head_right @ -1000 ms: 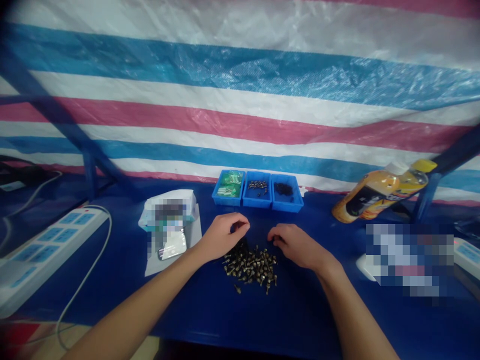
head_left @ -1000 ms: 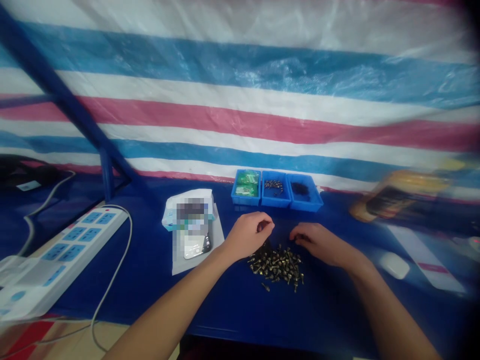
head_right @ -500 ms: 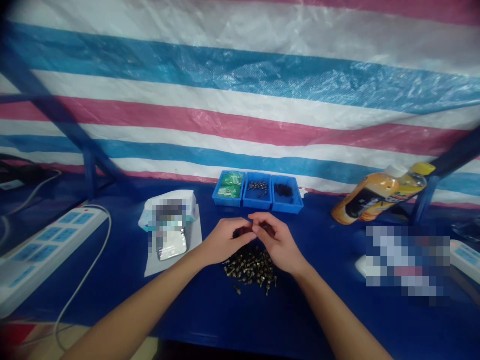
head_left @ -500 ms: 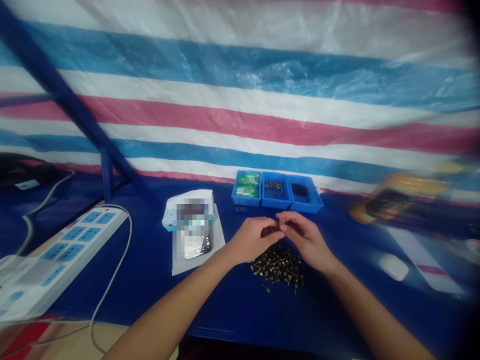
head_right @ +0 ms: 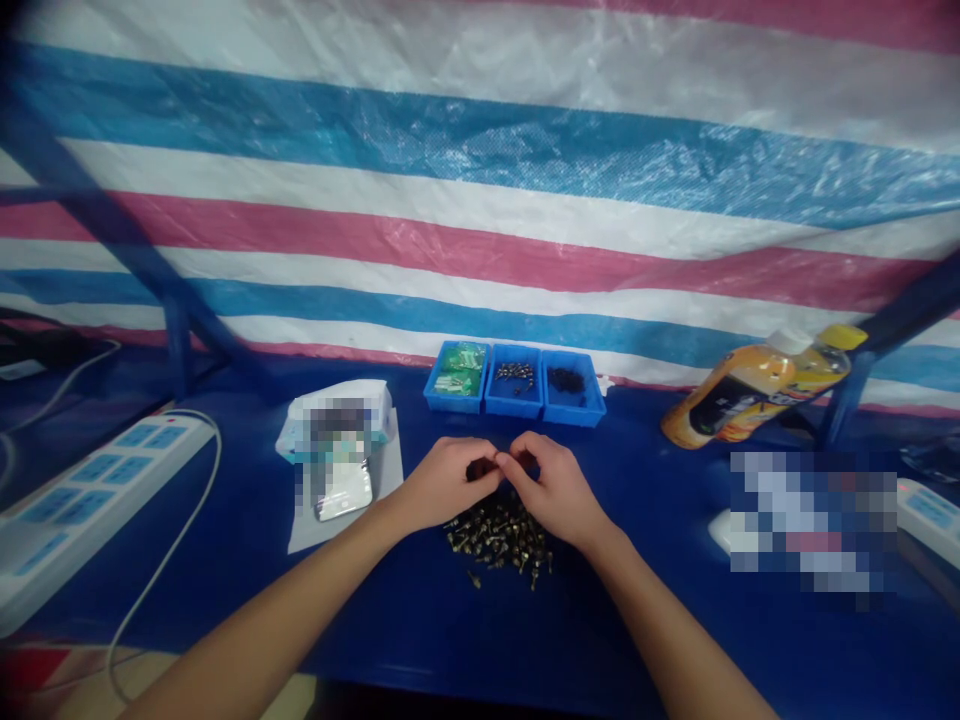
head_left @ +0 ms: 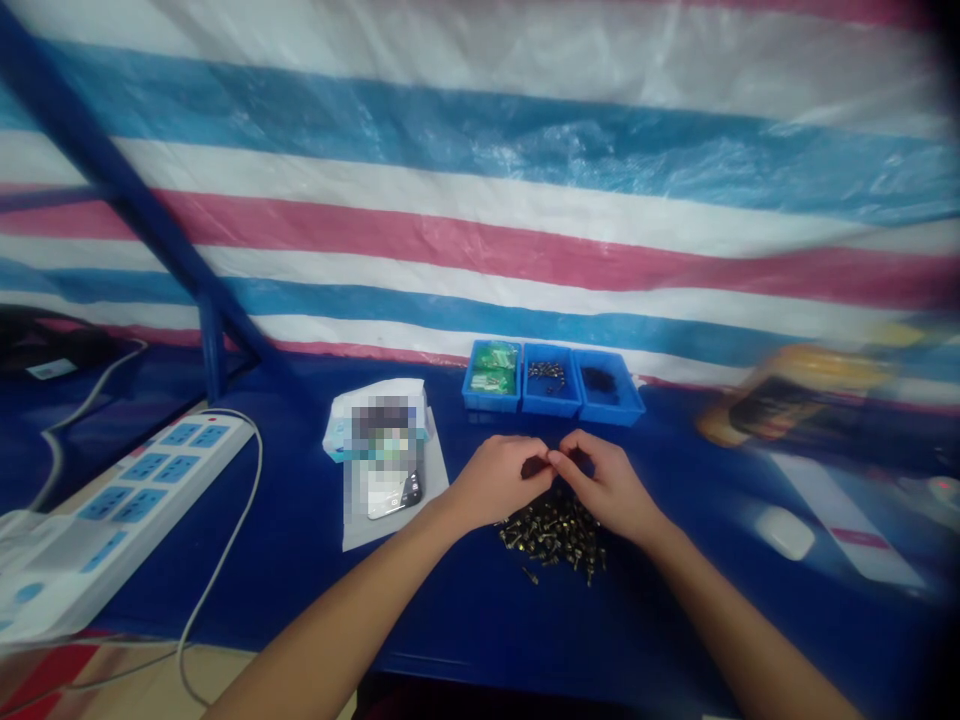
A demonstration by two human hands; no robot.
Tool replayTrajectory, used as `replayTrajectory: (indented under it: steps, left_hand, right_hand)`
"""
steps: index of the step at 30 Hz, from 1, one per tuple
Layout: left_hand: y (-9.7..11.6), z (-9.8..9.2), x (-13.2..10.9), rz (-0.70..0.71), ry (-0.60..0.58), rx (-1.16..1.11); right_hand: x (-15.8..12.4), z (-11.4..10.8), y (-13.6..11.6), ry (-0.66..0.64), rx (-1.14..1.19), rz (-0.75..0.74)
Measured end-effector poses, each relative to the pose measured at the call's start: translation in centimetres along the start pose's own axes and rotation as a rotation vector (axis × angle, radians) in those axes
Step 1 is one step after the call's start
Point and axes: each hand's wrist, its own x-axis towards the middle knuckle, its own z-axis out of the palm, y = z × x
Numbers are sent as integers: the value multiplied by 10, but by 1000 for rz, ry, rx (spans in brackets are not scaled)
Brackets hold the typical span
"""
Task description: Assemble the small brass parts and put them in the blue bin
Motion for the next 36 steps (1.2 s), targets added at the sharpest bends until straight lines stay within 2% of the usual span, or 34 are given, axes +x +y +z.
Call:
replayTrajectory:
  steps: [5,8,14,18,22,25,28,30,33,34,36]
  left_hand:
    - [-2,-1,0,-6,-12,-20]
    - [0,-3,0,-1,-10,-24]
    - [2,-4,0,-6,11,-25]
    - [-1,-4,0,-18,39,-44]
    - [-3,-2,0,-24,49,-44]
    - [-4,-1,0,-20,45,-36]
    - [-4,-1,0,-18,42,-26]
    - [-3,-1,0,-20,39,-22]
    - [-3,-2,0,-21,30,-17]
    - [-3,-2,0,-22,27,-16]
    - [-3,-3,0,-26,24,-9]
  right_hand:
    - [0,-3,1,-115,5,-15]
    - [0,-6,2,-120,70,15]
    - [3,-11,9,-26,174,99]
    - [8,-13,19,-6,264,224]
    - [11,-14,31,91,427,359]
    - [12,-15,36,149,504,393]
    - [13,-15,38,249,600,397]
    - [14,-15,38,361,654,397]
    - [15,-15,39,475,662,412]
    - [15,-16,39,465,644,419]
    - [14,-16,38,339,554,408]
